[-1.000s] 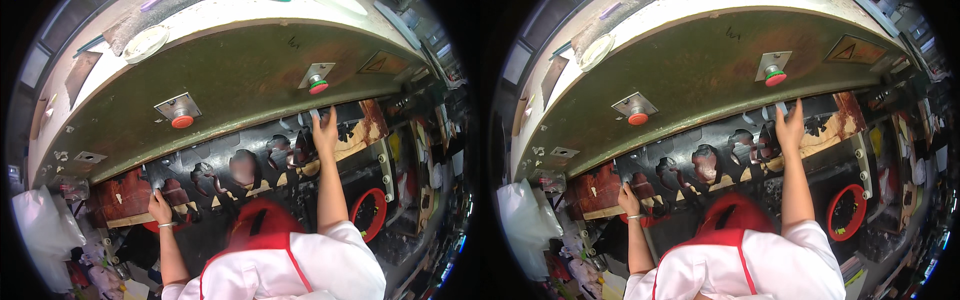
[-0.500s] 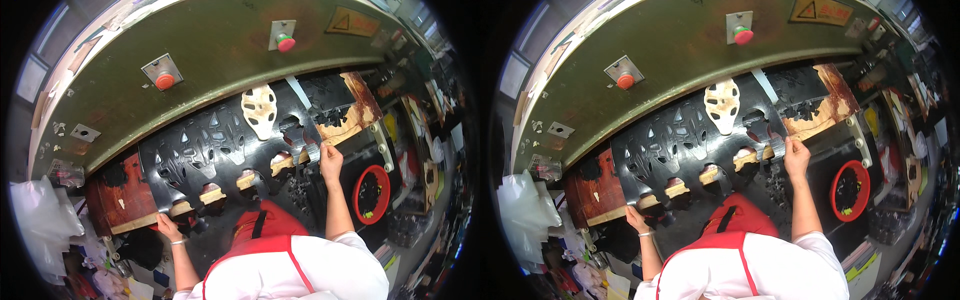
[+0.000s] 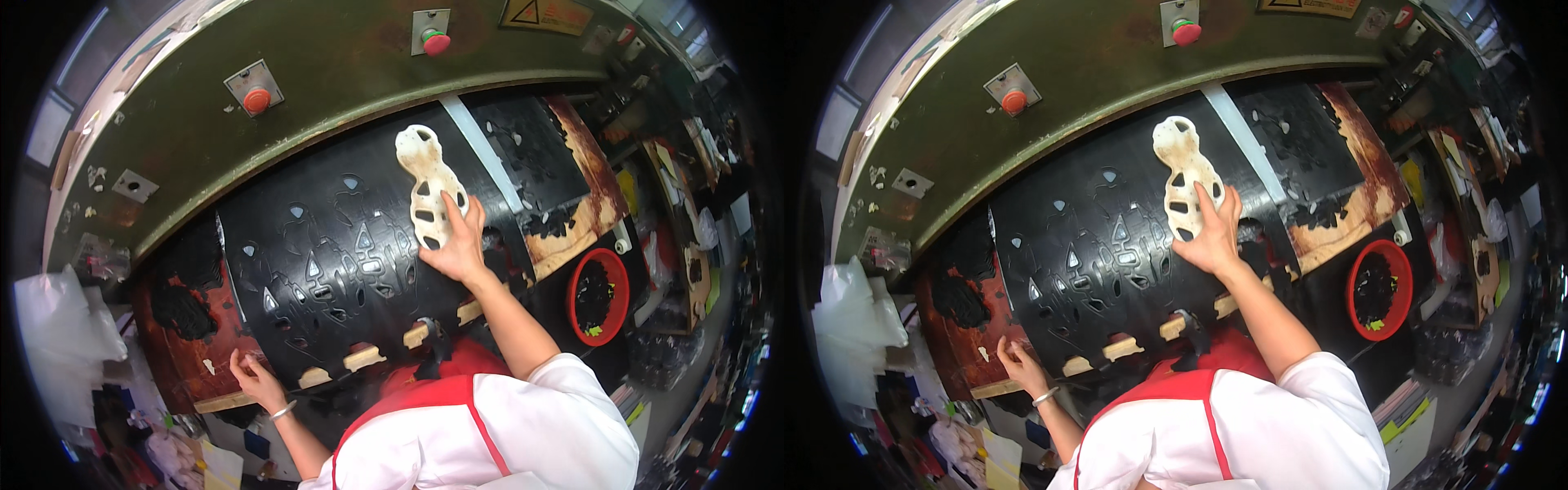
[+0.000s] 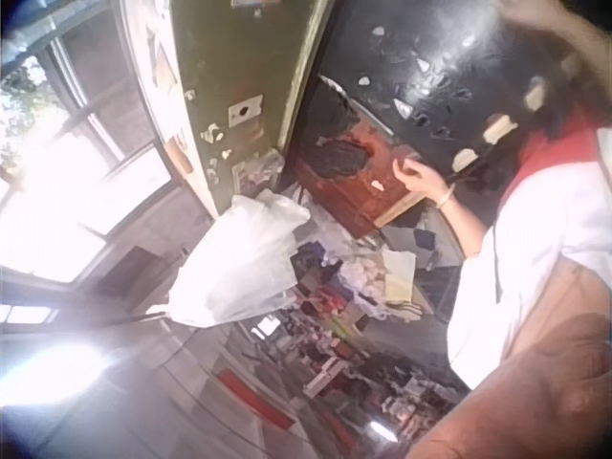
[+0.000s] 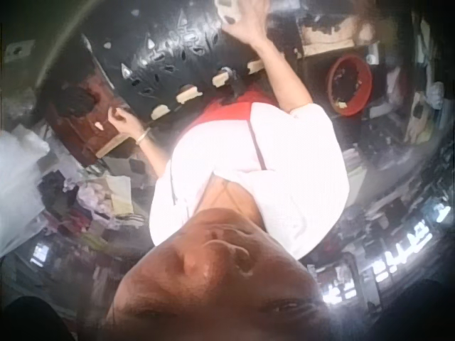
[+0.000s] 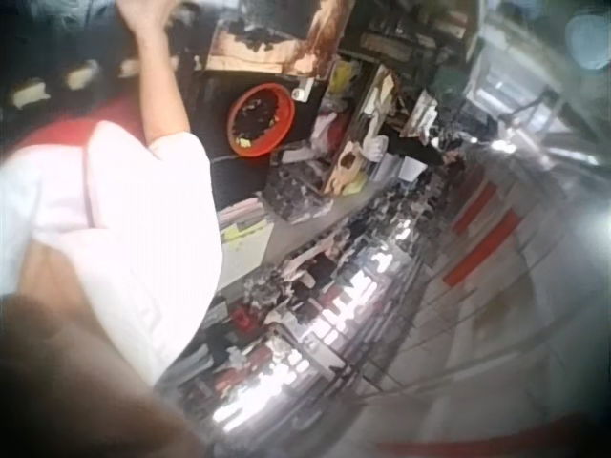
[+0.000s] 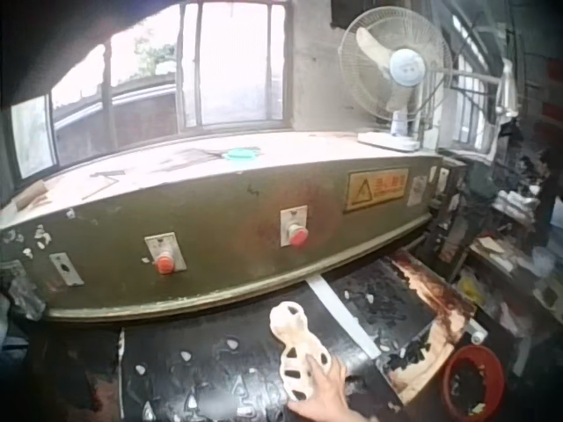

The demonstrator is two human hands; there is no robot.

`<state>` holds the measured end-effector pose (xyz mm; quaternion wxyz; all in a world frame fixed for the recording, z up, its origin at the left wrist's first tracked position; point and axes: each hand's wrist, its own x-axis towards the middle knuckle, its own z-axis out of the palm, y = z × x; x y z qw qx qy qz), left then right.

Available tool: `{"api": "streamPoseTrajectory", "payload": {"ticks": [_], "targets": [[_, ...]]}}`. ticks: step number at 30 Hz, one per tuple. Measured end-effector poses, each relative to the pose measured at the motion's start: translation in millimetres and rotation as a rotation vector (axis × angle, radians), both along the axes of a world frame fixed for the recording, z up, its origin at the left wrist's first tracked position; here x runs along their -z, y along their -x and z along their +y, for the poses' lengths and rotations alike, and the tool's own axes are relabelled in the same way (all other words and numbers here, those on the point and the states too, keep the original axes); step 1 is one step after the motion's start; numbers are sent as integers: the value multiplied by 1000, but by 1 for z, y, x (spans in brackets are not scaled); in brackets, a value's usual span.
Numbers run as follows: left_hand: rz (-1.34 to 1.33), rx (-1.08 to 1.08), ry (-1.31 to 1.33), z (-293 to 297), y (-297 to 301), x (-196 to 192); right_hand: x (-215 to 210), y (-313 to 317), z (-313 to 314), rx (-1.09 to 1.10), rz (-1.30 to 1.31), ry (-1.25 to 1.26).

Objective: The person walks through a factory floor and operates a die-cutting machine to trim black rubber parts. They place a sheet on the machine, press a button to activate the press, then remove and trim the cut pieces by hand, discarding excess material.

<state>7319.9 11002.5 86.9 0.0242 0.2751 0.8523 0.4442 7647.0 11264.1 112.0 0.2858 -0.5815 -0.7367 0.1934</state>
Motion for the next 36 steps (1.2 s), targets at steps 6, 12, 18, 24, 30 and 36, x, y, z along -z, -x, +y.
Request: {"api": "streamPoseTrajectory", "payload": {"ticks": [6, 12, 18, 24, 30, 36], "targets": [[230, 504, -35, 90, -115, -53, -25, -52, -19, -60, 627, 312], [410, 1307, -211, 162, -238, -71, -51, -105, -30, -41, 1205, 662], [660, 1299, -357, 181, -270, -57, -49, -130, -25, 38, 1646, 834], [517, 1536, -62, 172, -263, -47, -31, -198, -16, 149, 1286, 406], [84, 1342, -109, 182, -272, -37, -4, -268, -34, 462, 5, 169], [-1409, 298, -531, 238, -220, -56, -18, -212, -41, 260, 141, -225]]}}
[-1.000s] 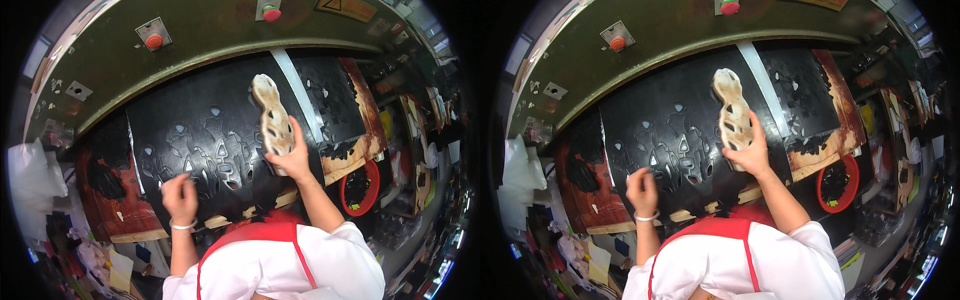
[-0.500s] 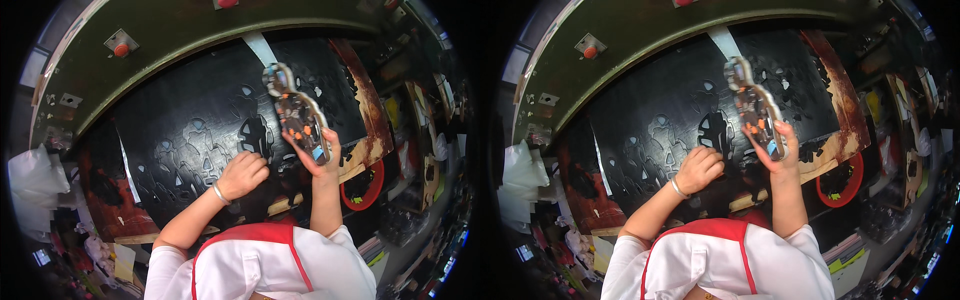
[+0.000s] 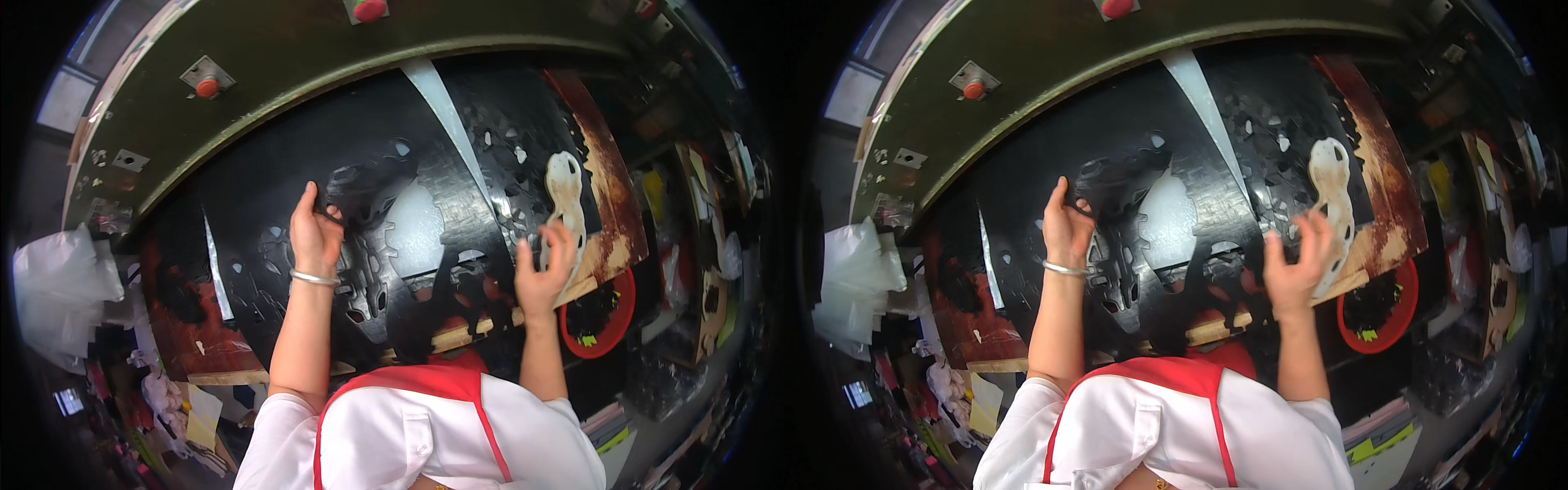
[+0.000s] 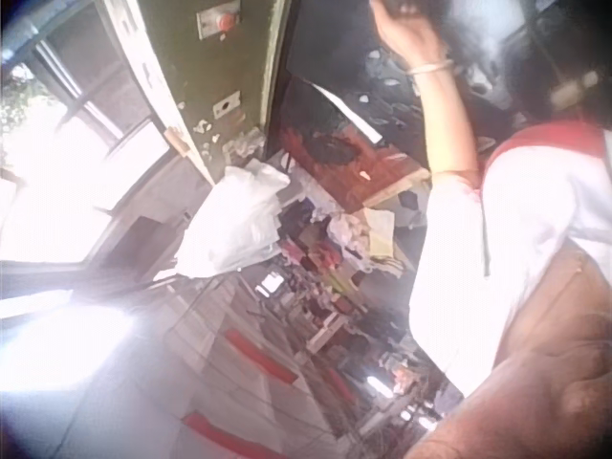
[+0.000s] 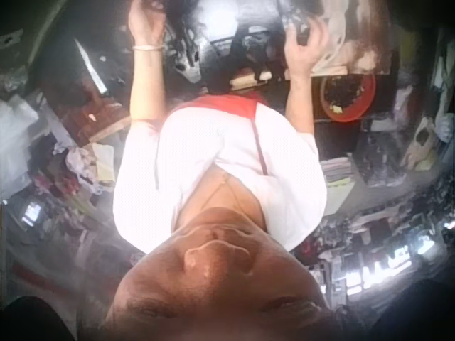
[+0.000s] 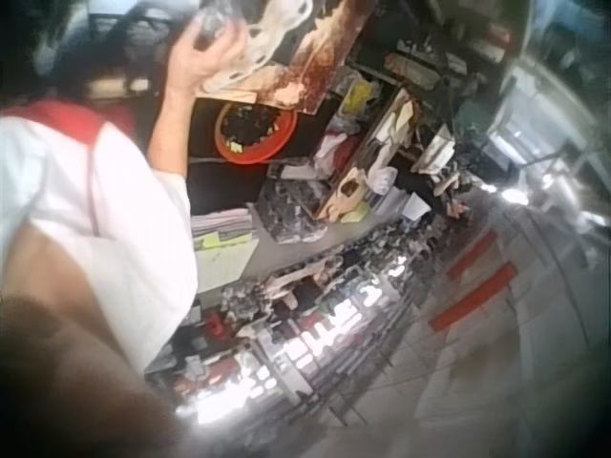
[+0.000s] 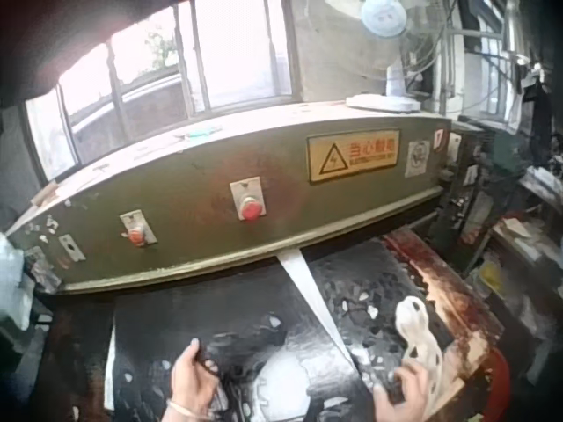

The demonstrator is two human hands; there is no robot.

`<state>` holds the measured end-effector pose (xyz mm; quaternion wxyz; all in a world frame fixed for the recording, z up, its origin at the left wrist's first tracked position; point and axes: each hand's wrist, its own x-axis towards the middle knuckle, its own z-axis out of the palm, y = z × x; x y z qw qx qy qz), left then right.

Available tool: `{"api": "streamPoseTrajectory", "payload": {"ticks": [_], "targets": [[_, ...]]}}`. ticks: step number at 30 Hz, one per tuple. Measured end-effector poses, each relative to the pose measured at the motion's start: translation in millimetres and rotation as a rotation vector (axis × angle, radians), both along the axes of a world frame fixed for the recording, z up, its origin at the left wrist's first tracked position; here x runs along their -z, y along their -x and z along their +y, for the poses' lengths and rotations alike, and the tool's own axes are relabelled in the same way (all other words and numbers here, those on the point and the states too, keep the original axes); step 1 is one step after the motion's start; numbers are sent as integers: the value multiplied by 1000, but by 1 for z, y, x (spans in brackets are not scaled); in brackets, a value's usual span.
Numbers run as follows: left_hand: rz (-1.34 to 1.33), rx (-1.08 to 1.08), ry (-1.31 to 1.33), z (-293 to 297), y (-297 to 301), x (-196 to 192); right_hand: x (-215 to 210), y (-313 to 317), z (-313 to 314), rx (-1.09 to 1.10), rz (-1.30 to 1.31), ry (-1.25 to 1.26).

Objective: The person walks through a factory floor and operates a die-cutting machine to trim black rubber parts. They place a sheet on the machine, press a button to activate the press, then remove and trim the cut pieces by hand, discarding excess material.

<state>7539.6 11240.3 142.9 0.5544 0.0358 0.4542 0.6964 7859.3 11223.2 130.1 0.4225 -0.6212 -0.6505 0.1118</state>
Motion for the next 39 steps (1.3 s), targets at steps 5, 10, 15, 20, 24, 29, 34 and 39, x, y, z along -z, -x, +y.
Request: {"api": "streamPoseTrajectory", "payload": {"ticks": [5, 10, 15, 20, 24, 29, 34, 39], "targets": [[99, 446, -28, -6, -9, -18, -12, 102, 2, -472, 360, 175], [113, 557, -9, -20, -49, -12, -8, 133, 23, -499, 160, 103], [88, 501, 20, -8, -52, 4, 16, 125, 23, -445, 242, 26], [278, -124, -267, 46, 64, -49, 32, 96, 14, -216, 491, 349], [701, -34, -431, 66, 162, -126, 23, 80, 4, -459, 544, 412], [865, -101, -440, 50, 207, -155, 6, 87, -12, -726, 207, 698], [826, -354, -451, 45, 258, -171, 2, 93, -11, -978, 385, 740], [1185, -403, -226, 23, 268, -219, -1, 102, -12, -1003, 206, 1073]]}}
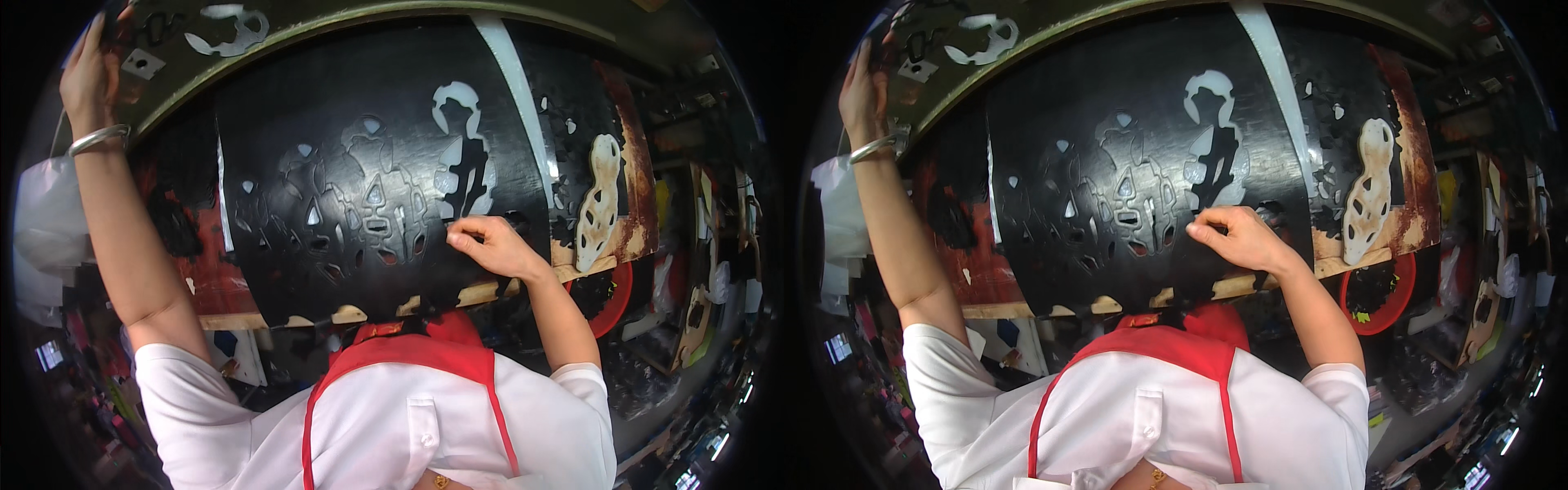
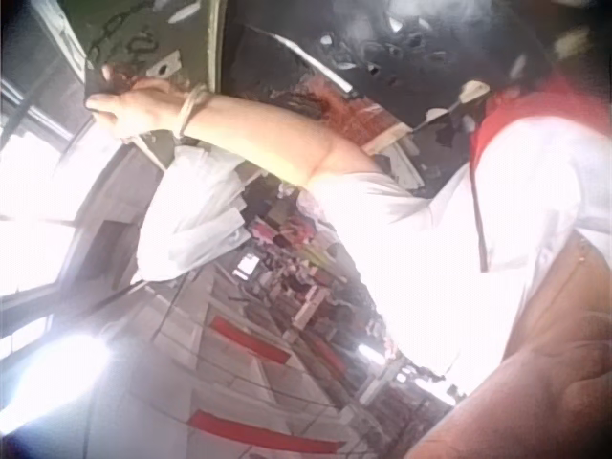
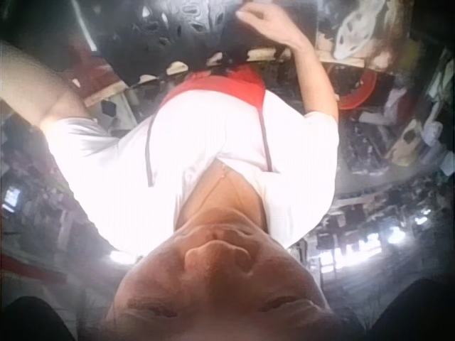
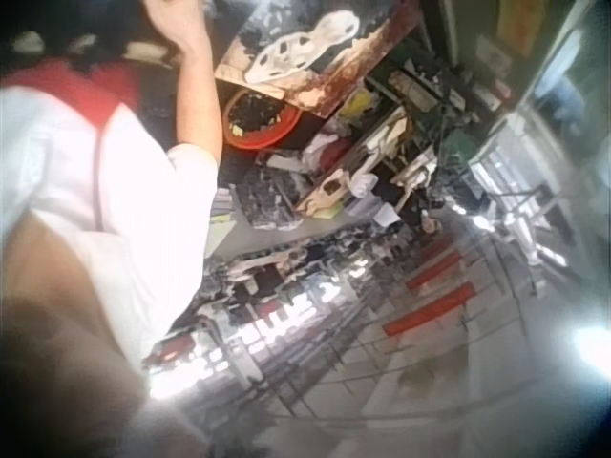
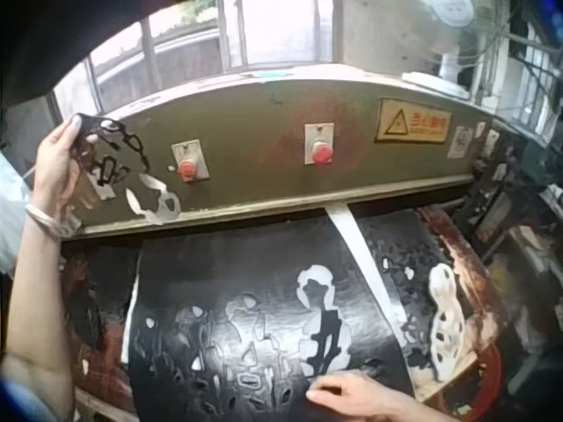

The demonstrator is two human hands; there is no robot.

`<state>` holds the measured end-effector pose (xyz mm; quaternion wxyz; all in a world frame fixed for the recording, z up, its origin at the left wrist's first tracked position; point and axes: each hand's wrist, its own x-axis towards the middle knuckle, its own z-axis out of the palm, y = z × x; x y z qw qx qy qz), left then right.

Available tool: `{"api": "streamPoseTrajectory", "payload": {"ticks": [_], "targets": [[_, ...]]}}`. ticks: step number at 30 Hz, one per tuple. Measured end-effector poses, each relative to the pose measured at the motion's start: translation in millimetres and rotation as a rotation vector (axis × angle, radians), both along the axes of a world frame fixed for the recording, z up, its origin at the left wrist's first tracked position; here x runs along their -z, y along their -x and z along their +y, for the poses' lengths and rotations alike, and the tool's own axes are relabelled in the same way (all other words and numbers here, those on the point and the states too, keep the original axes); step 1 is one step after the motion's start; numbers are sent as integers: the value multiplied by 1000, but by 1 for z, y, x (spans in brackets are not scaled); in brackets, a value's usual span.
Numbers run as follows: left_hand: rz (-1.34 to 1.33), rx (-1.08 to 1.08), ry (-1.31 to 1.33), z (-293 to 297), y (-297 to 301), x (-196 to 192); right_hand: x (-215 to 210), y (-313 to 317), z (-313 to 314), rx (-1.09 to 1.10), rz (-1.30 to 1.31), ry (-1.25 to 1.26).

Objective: The person walks through a factory floor and operates a die-cutting machine to trim black rubber parts. They place a sheet on the machine, press a button to activate the press, then remove and trim the cut pieces by hand, discarding excess material.

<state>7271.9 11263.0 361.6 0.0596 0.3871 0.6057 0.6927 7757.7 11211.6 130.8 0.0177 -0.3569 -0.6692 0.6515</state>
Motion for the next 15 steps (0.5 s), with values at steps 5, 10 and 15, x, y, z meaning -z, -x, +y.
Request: {"api": "streamPoseTrajectory", "payload": {"ticks": [5, 10, 15], "targets": [[512, 395, 257, -63, -112, 60, 0, 23, 7, -154, 139, 109], [715, 862, 239, -160, -222, 191, 16, 34, 15, -140, -117, 483], [753, 960, 320, -199, -247, 233, 24, 34, 5, 19, 173, 711]]}}
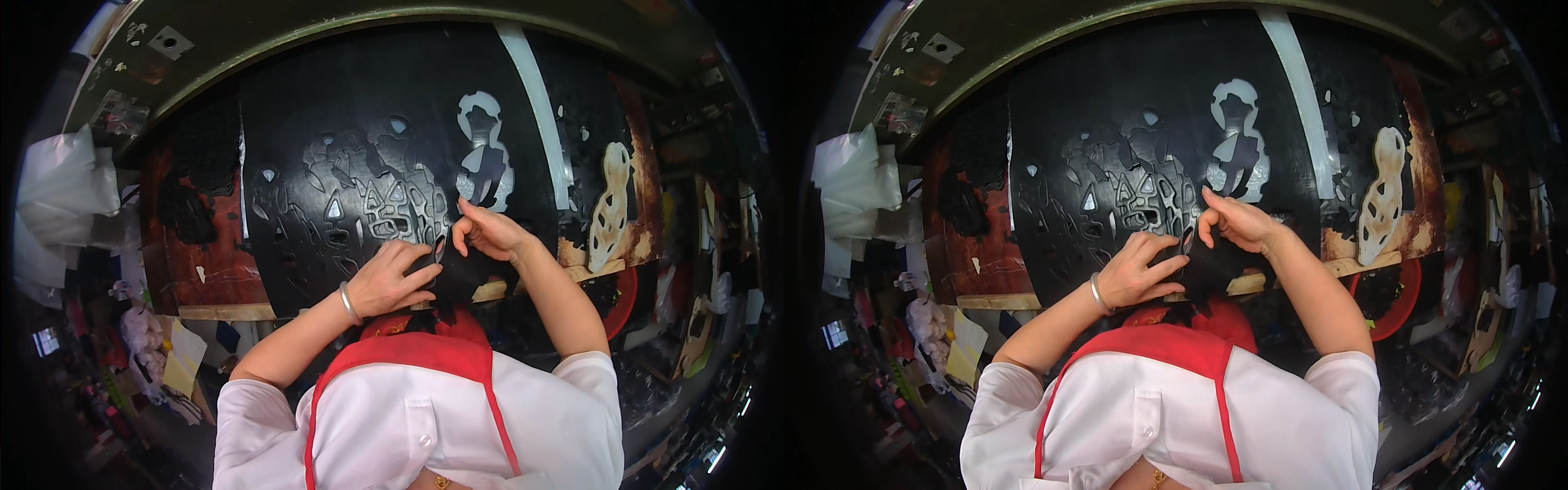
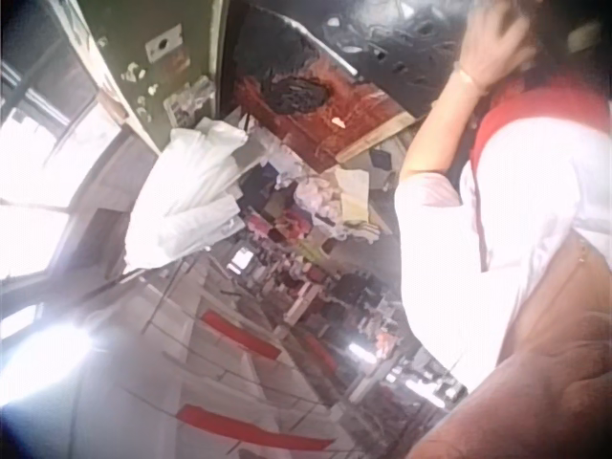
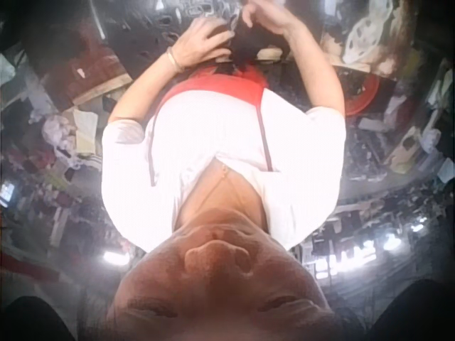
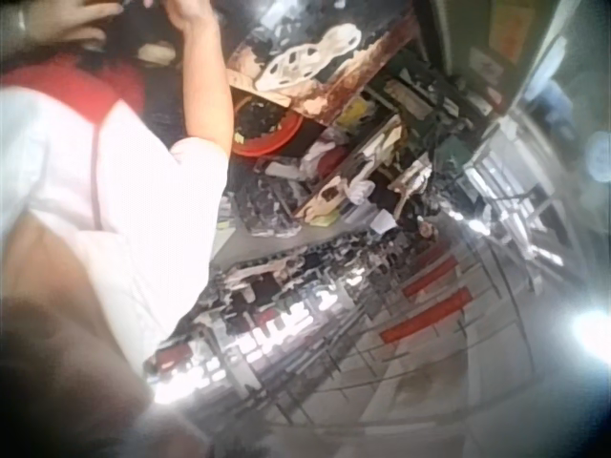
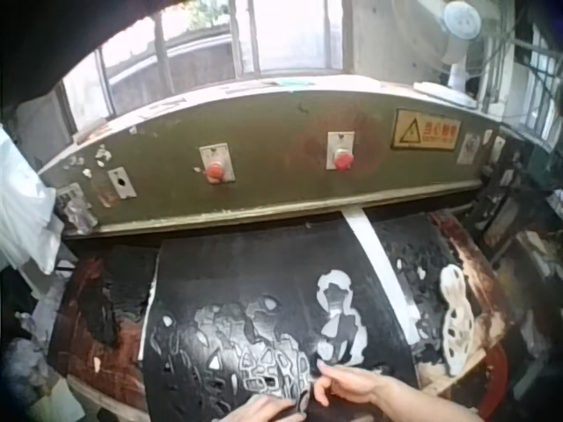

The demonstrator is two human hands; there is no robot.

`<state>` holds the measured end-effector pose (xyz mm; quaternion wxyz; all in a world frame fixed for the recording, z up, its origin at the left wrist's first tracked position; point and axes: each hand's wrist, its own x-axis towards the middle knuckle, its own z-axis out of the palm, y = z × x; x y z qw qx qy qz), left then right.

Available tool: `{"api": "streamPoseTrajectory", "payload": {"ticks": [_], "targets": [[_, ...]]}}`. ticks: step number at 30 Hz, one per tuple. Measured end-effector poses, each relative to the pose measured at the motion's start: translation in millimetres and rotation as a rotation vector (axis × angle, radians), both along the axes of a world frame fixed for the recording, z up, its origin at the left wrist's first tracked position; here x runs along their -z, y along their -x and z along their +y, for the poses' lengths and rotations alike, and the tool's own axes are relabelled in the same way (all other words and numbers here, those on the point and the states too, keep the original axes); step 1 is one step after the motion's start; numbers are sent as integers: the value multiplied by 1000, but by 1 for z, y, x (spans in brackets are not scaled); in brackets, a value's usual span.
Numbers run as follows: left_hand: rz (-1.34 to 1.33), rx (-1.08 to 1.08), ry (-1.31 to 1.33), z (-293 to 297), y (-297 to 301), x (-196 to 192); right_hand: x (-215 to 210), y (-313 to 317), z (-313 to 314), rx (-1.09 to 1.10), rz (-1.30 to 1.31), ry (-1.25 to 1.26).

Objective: The person walks through a factory floor and operates a die-cutting machine to trim black rubber parts. They place a sheet on the machine, press a button to activate the press, then remove and trim the cut pieces by hand, discarding excess material.

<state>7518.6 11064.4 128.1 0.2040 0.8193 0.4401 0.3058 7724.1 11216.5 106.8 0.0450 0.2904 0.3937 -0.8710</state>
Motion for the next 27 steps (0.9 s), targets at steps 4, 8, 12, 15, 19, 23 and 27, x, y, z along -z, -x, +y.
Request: {"api": "streamPoseTrajectory", "payload": {"ticks": [4, 8, 12, 15, 19, 23, 27], "targets": [[-118, -94, -30, 10, -3, 4, -19, 5, -13, 109, 26, -53], [-961, -483, 646, 31, 2, 3, -46, 4, -40, 101, -160, -748], [-1600, -666, 436, 68, 65, -14, -59, -3, -71, 231, -289, -1429], [-1454, -694, 255, 84, 116, -31, -65, -1, -78, 369, -604, -1570], [-1304, -606, 663, 68, 101, -36, -74, 38, -79, 534, -290, -1475], [-1405, -402, 912, 40, 43, -18, -57, 89, -84, 540, -259, -1399], [-1446, -529, 840, 36, 19, -7, -16, 95, -87, 739, -300, -1521]]}}
